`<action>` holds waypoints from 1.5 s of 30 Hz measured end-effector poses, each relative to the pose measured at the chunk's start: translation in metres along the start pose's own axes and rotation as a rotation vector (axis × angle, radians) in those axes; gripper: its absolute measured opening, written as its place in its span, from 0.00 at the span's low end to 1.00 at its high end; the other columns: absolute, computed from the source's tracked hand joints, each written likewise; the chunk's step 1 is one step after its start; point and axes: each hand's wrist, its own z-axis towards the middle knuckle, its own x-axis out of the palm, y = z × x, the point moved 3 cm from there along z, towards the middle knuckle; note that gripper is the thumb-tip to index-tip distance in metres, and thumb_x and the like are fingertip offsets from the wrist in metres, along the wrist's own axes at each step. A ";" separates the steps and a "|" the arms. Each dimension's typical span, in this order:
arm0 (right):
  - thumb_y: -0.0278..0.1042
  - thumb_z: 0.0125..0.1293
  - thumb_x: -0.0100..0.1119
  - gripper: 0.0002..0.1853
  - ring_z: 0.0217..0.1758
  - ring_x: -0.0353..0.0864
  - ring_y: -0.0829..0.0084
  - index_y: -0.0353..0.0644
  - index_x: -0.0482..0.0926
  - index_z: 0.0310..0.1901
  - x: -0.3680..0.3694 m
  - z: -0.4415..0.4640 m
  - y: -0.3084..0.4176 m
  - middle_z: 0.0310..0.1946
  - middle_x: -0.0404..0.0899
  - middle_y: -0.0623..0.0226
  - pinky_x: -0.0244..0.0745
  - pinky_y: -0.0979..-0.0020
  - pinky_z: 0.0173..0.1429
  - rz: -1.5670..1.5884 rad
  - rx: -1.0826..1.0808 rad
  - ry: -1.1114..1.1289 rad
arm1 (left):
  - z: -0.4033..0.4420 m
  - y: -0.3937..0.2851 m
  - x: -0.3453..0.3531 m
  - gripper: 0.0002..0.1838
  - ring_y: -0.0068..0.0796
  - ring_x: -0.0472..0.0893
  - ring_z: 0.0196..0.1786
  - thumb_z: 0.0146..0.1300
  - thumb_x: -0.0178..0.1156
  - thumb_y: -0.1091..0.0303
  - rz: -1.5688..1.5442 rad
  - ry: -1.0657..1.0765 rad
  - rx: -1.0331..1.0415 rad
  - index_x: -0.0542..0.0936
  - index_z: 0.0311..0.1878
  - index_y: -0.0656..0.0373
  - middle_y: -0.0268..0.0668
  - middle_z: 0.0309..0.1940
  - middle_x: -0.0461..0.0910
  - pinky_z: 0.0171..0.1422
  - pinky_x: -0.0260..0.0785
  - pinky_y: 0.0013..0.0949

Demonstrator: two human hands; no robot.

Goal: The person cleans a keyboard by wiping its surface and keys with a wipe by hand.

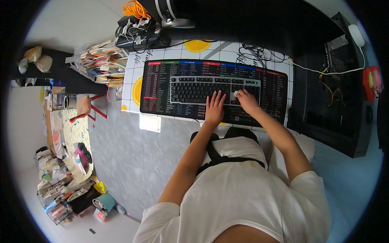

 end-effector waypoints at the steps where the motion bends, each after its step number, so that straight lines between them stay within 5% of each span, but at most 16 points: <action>1: 0.25 0.53 0.50 0.07 0.42 0.72 0.65 0.38 0.75 0.34 -0.003 0.000 0.004 0.35 0.71 0.66 0.73 0.68 0.42 0.000 -0.003 0.002 | -0.002 0.000 0.001 0.36 0.38 0.44 0.70 0.51 0.52 0.72 -0.001 0.000 -0.003 0.53 0.66 0.49 0.38 0.67 0.46 0.70 0.33 0.49; 3: 0.25 0.52 0.49 0.07 0.44 0.72 0.66 0.38 0.75 0.33 -0.005 0.006 0.009 0.36 0.71 0.67 0.74 0.67 0.42 -0.170 0.078 0.144 | 0.000 0.002 0.003 0.36 0.38 0.44 0.70 0.52 0.51 0.72 0.024 0.006 0.005 0.53 0.66 0.48 0.37 0.67 0.46 0.70 0.33 0.49; 7: 0.24 0.52 0.49 0.07 0.47 0.69 0.64 0.34 0.74 0.32 -0.006 0.008 0.020 0.38 0.69 0.66 0.73 0.68 0.44 0.084 -0.007 -0.050 | 0.000 0.003 0.004 0.36 0.38 0.45 0.70 0.52 0.52 0.71 0.020 -0.009 0.009 0.53 0.65 0.48 0.37 0.67 0.47 0.70 0.33 0.49; 12: 0.26 0.54 0.50 0.23 0.59 0.59 0.62 0.28 0.67 0.53 0.004 -0.006 0.037 0.55 0.62 0.61 0.56 0.70 0.64 0.022 0.040 0.006 | 0.001 0.002 0.002 0.37 0.38 0.46 0.69 0.50 0.54 0.69 0.008 -0.022 0.011 0.54 0.65 0.49 0.37 0.67 0.48 0.69 0.35 0.49; 22: 0.33 0.56 0.51 0.25 0.62 0.56 0.62 0.31 0.64 0.55 0.006 -0.014 0.054 0.57 0.61 0.59 0.54 0.65 0.64 0.000 0.160 -0.057 | 0.001 0.007 0.002 0.38 0.38 0.46 0.70 0.49 0.56 0.69 -0.003 -0.027 0.038 0.53 0.65 0.47 0.37 0.67 0.48 0.70 0.35 0.49; 25: 0.33 0.56 0.51 0.25 0.64 0.55 0.62 0.32 0.65 0.54 0.004 -0.024 0.054 0.58 0.60 0.60 0.56 0.63 0.63 -0.043 0.110 -0.152 | 0.001 0.004 0.000 0.36 0.37 0.47 0.69 0.49 0.53 0.70 -0.080 -0.032 0.019 0.55 0.65 0.48 0.36 0.67 0.49 0.69 0.35 0.49; 28: 0.32 0.56 0.51 0.23 0.64 0.56 0.64 0.33 0.66 0.54 0.001 -0.020 0.046 0.59 0.60 0.61 0.58 0.64 0.62 0.068 0.165 -0.101 | -0.002 0.005 0.002 0.39 0.38 0.43 0.70 0.50 0.55 0.69 -0.058 0.013 0.017 0.52 0.66 0.47 0.36 0.68 0.45 0.70 0.33 0.49; 33: 0.30 0.56 0.50 0.22 0.61 0.59 0.66 0.35 0.66 0.54 0.001 -0.015 0.022 0.59 0.60 0.62 0.59 0.67 0.62 0.204 -0.042 0.089 | 0.000 0.007 -0.001 0.38 0.38 0.46 0.70 0.48 0.53 0.71 -0.051 0.011 0.031 0.54 0.65 0.48 0.37 0.67 0.48 0.69 0.35 0.49; 38: 0.31 0.54 0.54 0.24 0.60 0.60 0.64 0.35 0.65 0.53 -0.001 -0.015 0.042 0.57 0.60 0.63 0.62 0.68 0.60 0.098 0.029 -0.078 | 0.000 0.015 0.006 0.41 0.40 0.44 0.70 0.47 0.56 0.71 -0.075 -0.022 0.068 0.52 0.66 0.47 0.38 0.68 0.46 0.69 0.34 0.51; 45: 0.29 0.51 0.56 0.09 0.52 0.68 0.61 0.34 0.76 0.33 -0.006 0.001 0.033 0.42 0.74 0.61 0.65 0.67 0.56 0.283 0.061 -0.032 | 0.001 0.019 0.004 0.41 0.39 0.45 0.70 0.45 0.57 0.67 -0.101 -0.021 0.096 0.53 0.66 0.47 0.38 0.67 0.47 0.68 0.35 0.51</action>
